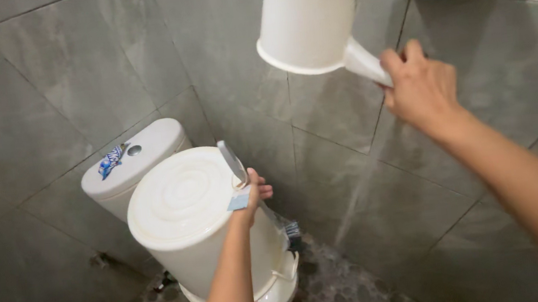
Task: The person cleans a plastic bucket by scrubbing its exterior and interior with a brush and rinsing it with water from a tap using a plastic dipper.
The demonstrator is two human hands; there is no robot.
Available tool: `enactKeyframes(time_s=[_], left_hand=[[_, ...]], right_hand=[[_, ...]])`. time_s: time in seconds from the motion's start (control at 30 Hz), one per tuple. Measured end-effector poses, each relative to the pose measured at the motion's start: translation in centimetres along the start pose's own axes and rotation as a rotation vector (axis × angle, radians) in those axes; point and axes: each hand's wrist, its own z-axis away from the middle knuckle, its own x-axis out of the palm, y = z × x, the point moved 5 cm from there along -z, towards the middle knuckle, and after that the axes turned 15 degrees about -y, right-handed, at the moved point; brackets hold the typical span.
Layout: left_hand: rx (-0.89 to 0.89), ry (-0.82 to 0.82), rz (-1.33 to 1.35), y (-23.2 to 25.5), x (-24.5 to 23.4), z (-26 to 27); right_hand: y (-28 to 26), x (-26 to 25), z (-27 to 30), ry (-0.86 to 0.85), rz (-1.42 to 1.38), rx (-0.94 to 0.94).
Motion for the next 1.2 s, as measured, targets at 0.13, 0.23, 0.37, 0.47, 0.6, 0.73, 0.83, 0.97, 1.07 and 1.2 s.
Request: enactKeyframes(time_s=[0.13,0.23,0.37,0.47,0.6,0.73,0.83,0.97,1.07,1.2], left_hand=[[0.124,0.053,0.068,0.9,1.8,1.6],[0.081,0.076,0.051,1.2,2.8,2.2],[0.041,0.07,0.029,0.3,3.4,2.5],[0.047,0.064,0.021,-0.7,3.7,2.2],[-0.02,0.079,0.017,-1.2,3.6,1.8],[0.026,0.109,-0.006,0.3,3.4,2.9],[-0.002,0.107,0.004,2.0,3.5,4.2],[-0.056,0.167,0.015,5.4,2.8,7.0],[-0.189,0.148,0.103,7.7,1.7,8.5],[-0.155,0.149,0.292,10.3,-1.4,9.2]], right_hand=[[2.3,1.5,-1.2,-0.081,0.069,0.016],[2.9,2.8,-1.4,-0.077,0.051,0.033],[3.9,3.1,-1.2,-0.096,0.017,0.007],[5.4,2.5,-0.7,-0.133,-0.001,0.045],[7.5,2.4,-0.4,-0.191,0.066,0.046],[8.8,2.0,-0.6,-0.162,0.114,-0.007],[8.0,1.5,-0.3,-0.198,0.103,0.014],[4.4,0.4,0.3,-0.171,0.131,-0.033],[0.0,1.2,-1.0,-0.256,0.123,-0.079],[-6.0,5.9,-4.4,-0.474,-0.126,-0.104]])
